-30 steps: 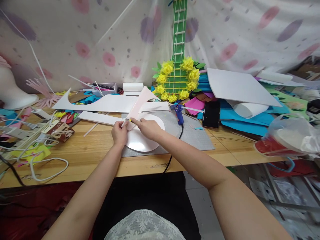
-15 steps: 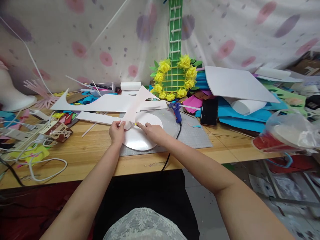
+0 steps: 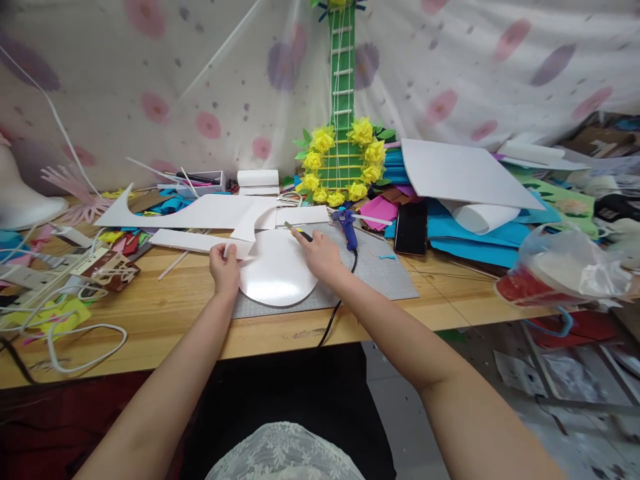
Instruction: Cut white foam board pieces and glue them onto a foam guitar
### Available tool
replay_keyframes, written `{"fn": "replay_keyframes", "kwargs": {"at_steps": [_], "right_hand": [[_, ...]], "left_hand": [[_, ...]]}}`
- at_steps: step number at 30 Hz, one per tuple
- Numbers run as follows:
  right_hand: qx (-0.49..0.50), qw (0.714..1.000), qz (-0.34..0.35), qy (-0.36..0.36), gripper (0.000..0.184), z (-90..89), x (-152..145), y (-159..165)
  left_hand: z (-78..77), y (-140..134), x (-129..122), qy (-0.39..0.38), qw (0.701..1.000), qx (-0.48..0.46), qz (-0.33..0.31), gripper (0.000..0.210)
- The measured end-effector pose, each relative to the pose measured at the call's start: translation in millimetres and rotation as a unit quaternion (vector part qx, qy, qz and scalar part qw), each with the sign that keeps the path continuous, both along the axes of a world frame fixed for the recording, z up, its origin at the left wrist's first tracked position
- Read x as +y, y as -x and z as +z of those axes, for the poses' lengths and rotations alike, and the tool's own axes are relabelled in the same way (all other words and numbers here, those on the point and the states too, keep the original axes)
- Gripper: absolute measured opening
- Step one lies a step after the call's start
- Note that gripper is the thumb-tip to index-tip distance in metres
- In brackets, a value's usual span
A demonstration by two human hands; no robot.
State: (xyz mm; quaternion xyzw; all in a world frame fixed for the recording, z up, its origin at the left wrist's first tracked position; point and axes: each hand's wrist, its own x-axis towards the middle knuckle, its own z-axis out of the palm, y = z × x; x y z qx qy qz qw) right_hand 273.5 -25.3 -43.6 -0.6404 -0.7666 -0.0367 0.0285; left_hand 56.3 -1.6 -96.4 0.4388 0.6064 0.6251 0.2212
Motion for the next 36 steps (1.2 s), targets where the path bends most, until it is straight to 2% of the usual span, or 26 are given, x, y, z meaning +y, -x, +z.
{"fn": "replay_keyframes", "kwargs": {"at_steps": [4, 6, 9, 11, 13, 15, 17, 19, 21, 24, 27, 30, 33, 35, 36], "right_hand": [[0.006, 0.999, -0.042, 0.009, 0.05, -11.9, 10, -5], [0.023, 0.999, -0.044, -0.019, 0.047, -10.9, 13, -2], [0.127, 0.991, -0.008, -0.051, 0.048, -2.7, 21, 16], [0.258, 0.966, 0.002, 0.011, 0.053, 0.5, 28, 35], [0.39, 0.915, -0.016, 0.104, 0.06, -1.0, 37, 55], [0.462, 0.877, -0.044, 0.119, 0.062, -5.1, 47, 69], [0.491, 0.865, -0.066, 0.078, 0.064, -7.7, 56, 75], [0.498, 0.863, -0.083, 0.019, 0.062, -6.4, 62, 71], [0.499, 0.862, -0.087, -0.016, 0.057, -2.4, 65, 62], [0.502, 0.864, -0.051, 0.005, 0.049, 2.2, 61, 50], [0.508, 0.86, -0.01, 0.045, 0.042, 0.5, 49, 49], [0.505, 0.86, 0.02, 0.065, 0.038, -5.0, 37, 53], [0.476, 0.876, 0.04, 0.064, 0.035, -10.0, 29, 52], [0.457, 0.887, 0.031, 0.055, 0.033, -12.7, 25, 45], [0.448, 0.892, 0.02, 0.049, 0.034, -13.9, 23, 41]], "left_hand": [[-0.8, 1, -1, 0.012, 1.0, 0.026, -0.006, 0.017], [-0.4, 0, -2, 0.016, 0.999, 0.003, -0.034, 0.018], [2.5, -5, -2, 0.012, 0.995, -0.04, -0.092, 0.021], [5.5, -9, -3, 0.011, 0.991, -0.046, -0.128, 0.023], [8.5, -11, -5, 0.016, 0.985, -0.043, -0.166, 0.025], [10.4, -13, -8, 0.025, 0.979, -0.043, -0.196, 0.024], [10.4, -12, -10, 0.037, 0.975, -0.046, -0.214, 0.023], [8.9, -9, -11, 0.049, 0.975, -0.033, -0.215, 0.021], [7.5, -7, -9, 0.065, 0.976, 0.017, -0.207, 0.018], [9.4, -6, -5, 0.074, 0.973, 0.138, -0.17, 0.013], [14.0, -13, -2, 0.017, 0.974, 0.188, -0.125, 0.02], [15.3, -20, 0, -0.002, 0.979, 0.138, -0.153, 0.027], [15.5, -15, 6, 0.01, 0.976, 0.114, -0.187, 0.026], [19.5, -1, 13, 0.016, 0.963, 0.178, -0.2, 0.033], [23.0, 8, 18, 0.026, 0.947, 0.236, -0.216, 0.039]]}}
